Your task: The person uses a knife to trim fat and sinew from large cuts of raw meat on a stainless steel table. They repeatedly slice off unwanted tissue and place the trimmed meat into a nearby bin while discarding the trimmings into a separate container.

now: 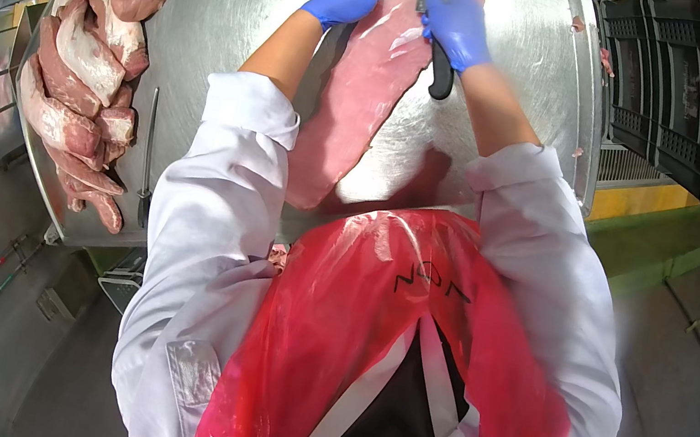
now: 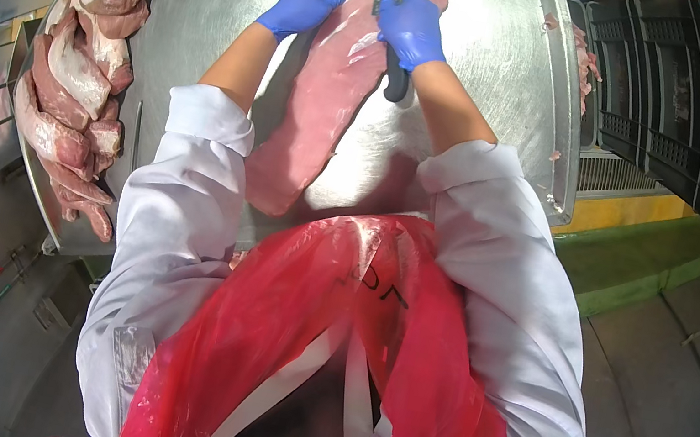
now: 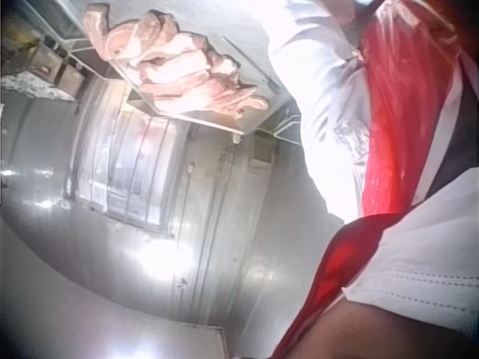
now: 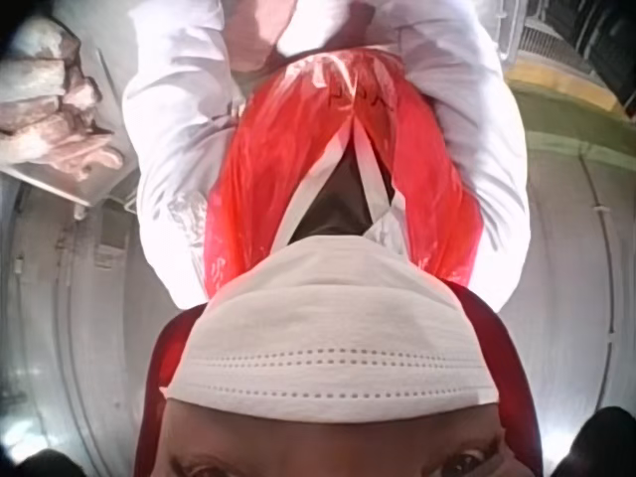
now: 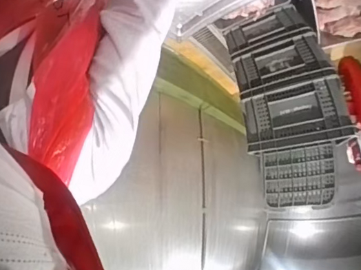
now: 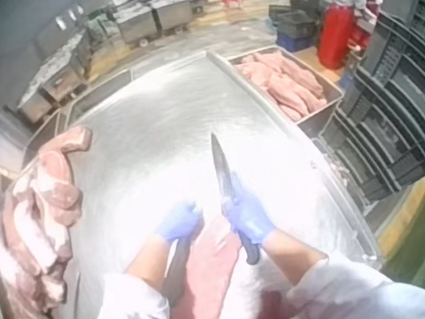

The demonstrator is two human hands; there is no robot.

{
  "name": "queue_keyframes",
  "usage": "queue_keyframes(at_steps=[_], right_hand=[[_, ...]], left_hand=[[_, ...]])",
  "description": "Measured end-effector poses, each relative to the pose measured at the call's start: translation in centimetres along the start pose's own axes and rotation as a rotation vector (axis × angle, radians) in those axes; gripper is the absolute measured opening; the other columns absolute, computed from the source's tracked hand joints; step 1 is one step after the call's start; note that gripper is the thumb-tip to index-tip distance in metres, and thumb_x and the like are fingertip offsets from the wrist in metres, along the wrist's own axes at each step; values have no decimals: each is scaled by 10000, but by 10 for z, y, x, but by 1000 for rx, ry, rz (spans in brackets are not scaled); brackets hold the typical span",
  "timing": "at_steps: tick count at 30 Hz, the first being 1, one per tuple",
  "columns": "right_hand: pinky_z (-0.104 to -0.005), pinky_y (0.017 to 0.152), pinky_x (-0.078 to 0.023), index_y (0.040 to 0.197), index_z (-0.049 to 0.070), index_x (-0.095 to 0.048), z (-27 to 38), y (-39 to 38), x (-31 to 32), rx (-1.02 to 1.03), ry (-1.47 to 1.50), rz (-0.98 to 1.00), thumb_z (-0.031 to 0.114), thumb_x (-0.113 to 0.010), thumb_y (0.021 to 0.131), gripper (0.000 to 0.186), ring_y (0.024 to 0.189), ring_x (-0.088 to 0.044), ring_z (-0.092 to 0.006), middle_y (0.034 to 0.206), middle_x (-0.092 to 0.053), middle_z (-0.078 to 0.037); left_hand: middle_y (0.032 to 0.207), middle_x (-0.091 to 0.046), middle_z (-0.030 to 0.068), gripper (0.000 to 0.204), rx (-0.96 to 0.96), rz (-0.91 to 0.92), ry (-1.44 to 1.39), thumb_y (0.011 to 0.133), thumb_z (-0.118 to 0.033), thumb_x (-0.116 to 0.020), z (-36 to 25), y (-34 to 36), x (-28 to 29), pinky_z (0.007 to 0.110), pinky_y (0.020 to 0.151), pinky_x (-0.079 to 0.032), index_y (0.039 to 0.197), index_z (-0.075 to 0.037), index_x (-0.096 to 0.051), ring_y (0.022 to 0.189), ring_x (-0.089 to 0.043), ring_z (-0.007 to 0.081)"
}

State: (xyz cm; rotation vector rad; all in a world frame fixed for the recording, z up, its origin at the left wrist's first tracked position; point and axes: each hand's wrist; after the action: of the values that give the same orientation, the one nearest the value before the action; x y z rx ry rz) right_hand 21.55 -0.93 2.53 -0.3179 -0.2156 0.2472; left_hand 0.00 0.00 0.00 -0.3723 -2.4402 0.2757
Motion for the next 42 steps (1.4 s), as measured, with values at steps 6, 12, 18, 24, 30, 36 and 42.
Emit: queue_keyframes(at_steps=[6,12,18,24,30,36,42], right_hand=[[-359,629,-567,1620,81,-179,-2,-9,-22,-89,-244,117,178,-512,986,722,661,-664,-230,887,-688,-152],[-343,588,-554,1612,147,-257,42,-125,-1,-200,-242,300,140,-528,981,687,615,-612,-187,813,-641,-139],[-381,578,-574,1617,175,-233,49,-191,-5,-265,-374,465,130,-534,963,721,578,-663,-252,865,-669,-213],[-319,536,-541,1622,308,-251,24,-203,26,-234,-231,279,123,-670,958,806,565,-620,-127,717,-667,-87],[-318,652,-555,1622,308,-257,-7,-130,48,8,-345,266,168,-647,934,803,645,-663,-132,788,-700,-117],[-342,726,-568,1610,322,-289,-3,-96,-16,364,-488,363,186,-613,946,751,698,-682,-156,813,-700,-128],[-294,564,-547,1617,322,-264,-16,-75,54,163,-134,142,133,-619,970,762,592,-591,-110,763,-653,-61]], left_hand=[[778,-664,146,189,-136,-87,133,947,-167,-584,-16,-11,3,367,724,-507,918,0,-667,737,-626,230],[830,-678,219,186,-228,-180,204,950,-161,-570,-9,-23,1,431,756,-522,917,-2,-662,800,-663,383],[888,-708,206,210,-234,-478,-34,977,-199,-590,-36,-59,29,405,783,-534,982,-6,-672,849,-694,361],[746,-608,-8,120,-14,-572,-192,976,-116,-670,-19,-269,91,228,596,-412,935,-6,-694,670,-488,36],[931,-699,123,160,554,-257,102,922,-115,-709,95,-564,-14,396,856,-508,1034,-18,-650,903,-642,246],[1118,-644,230,363,272,-455,494,831,-236,-747,-25,-418,-80,526,921,-476,1131,-48,-670,1052,-598,434],[1219,-614,175,359,70,-652,425,852,-244,-726,-42,-300,-119,484,954,-450,1152,-59,-655,1090,-581,382]])
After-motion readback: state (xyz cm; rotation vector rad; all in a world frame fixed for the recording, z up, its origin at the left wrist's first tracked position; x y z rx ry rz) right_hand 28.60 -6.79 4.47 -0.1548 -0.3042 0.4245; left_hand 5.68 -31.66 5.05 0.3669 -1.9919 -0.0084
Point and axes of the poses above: each hand's wrist, its own y-axis towards the middle knuckle, its own x-axis out of the back of the hand, z = x × y
